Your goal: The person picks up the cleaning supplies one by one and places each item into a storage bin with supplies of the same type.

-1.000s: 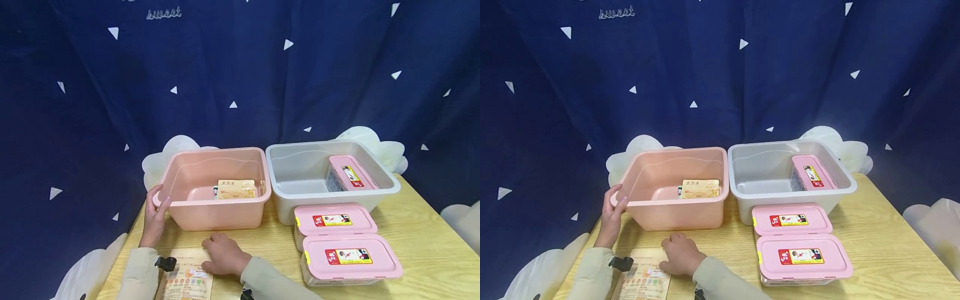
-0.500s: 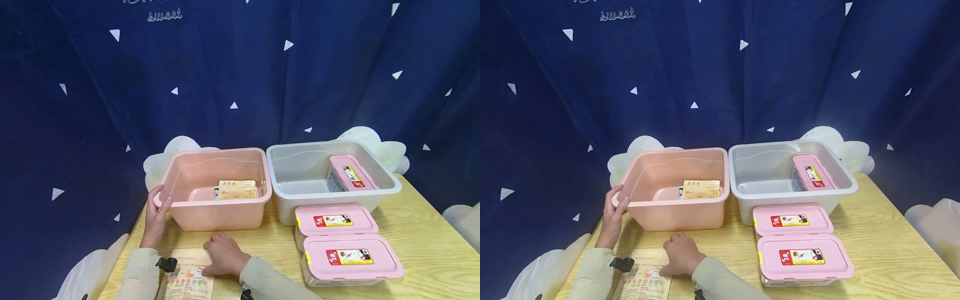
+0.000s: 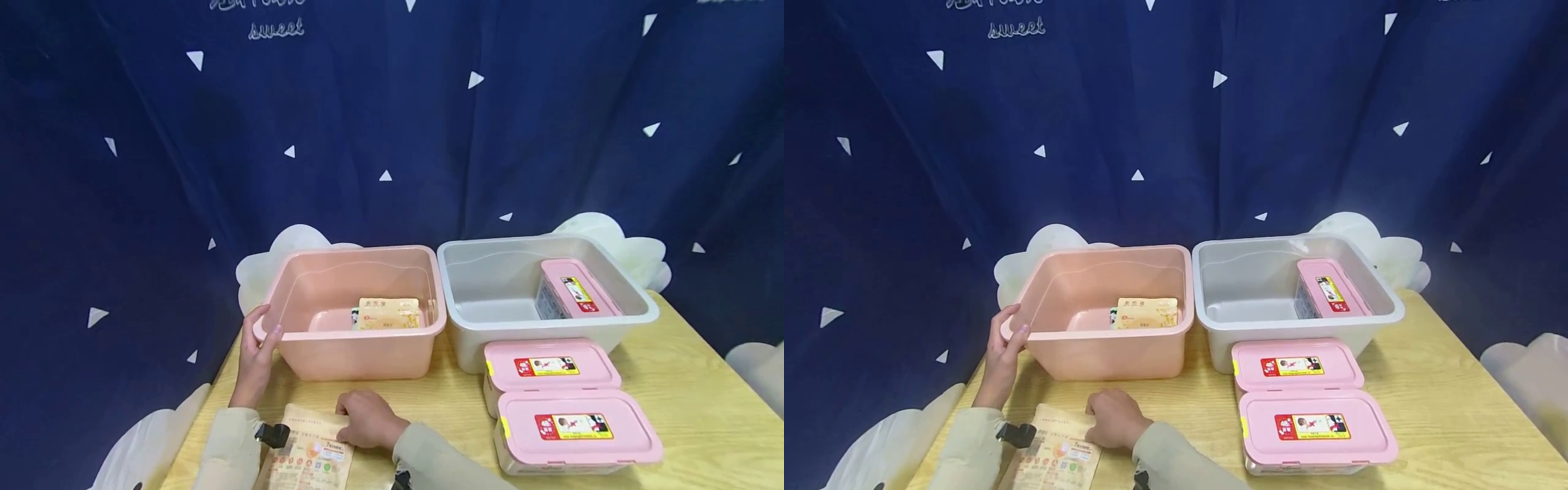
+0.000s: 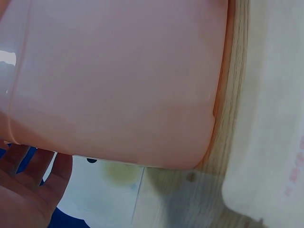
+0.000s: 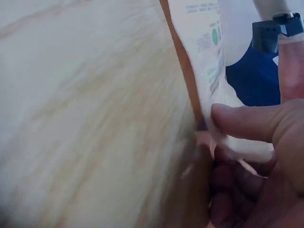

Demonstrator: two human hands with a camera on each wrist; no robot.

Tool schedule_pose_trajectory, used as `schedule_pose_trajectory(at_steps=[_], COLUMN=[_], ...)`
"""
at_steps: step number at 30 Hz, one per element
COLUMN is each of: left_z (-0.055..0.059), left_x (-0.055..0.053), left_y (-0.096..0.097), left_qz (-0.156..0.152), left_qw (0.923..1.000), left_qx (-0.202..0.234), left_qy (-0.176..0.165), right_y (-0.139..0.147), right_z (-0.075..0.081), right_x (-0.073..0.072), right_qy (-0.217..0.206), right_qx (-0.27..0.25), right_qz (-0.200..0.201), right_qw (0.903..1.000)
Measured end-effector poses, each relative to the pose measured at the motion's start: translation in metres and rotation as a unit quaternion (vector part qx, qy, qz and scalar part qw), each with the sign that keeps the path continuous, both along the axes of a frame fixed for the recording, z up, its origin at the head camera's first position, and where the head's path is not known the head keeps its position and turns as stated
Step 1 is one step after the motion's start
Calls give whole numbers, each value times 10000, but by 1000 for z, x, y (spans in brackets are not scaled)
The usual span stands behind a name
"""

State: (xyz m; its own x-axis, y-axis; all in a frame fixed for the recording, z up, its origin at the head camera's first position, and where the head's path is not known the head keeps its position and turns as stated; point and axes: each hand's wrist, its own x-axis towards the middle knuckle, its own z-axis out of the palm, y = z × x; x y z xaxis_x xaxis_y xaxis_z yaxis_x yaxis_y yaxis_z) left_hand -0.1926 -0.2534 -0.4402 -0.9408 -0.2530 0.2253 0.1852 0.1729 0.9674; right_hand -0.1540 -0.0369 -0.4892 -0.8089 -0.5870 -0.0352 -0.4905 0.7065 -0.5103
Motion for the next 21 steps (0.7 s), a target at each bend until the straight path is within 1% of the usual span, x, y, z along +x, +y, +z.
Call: schedule_pose_trajectory(at_steps=[3,5,6,9,12,17,21], left_z=[-1,-1,0,0,0,0,1], left_x=[2,2,2,2,2,3,3], left_y=[-1,-2,-2,-1,0,2,2], left_qz=[16,39,57,97,96,24,55], left_qw=[9999,9999,9999,9999,9999,9999,9999], left_qx=[-97,-135,-142,-87,-38,-54,-80], left_qy=[-38,-37,-16,57,84,122,88], right_y=[2,4,5,7,7,6,5], right_z=[-3,-5,-5,-7,-10,-14,-16], right_x=[-2,-5,-6,-7,-7,-7,-7], right_qy=[-433,-797,-993,-1396,-1666,-2047,-2320], right_qx=[-560,-1011,-1262,-1996,-2593,-3229,-3708], right_qz=[-10,-36,-77,-273,-555,-828,-1013], right_qw=[9975,9917,9870,9695,9497,9203,8935])
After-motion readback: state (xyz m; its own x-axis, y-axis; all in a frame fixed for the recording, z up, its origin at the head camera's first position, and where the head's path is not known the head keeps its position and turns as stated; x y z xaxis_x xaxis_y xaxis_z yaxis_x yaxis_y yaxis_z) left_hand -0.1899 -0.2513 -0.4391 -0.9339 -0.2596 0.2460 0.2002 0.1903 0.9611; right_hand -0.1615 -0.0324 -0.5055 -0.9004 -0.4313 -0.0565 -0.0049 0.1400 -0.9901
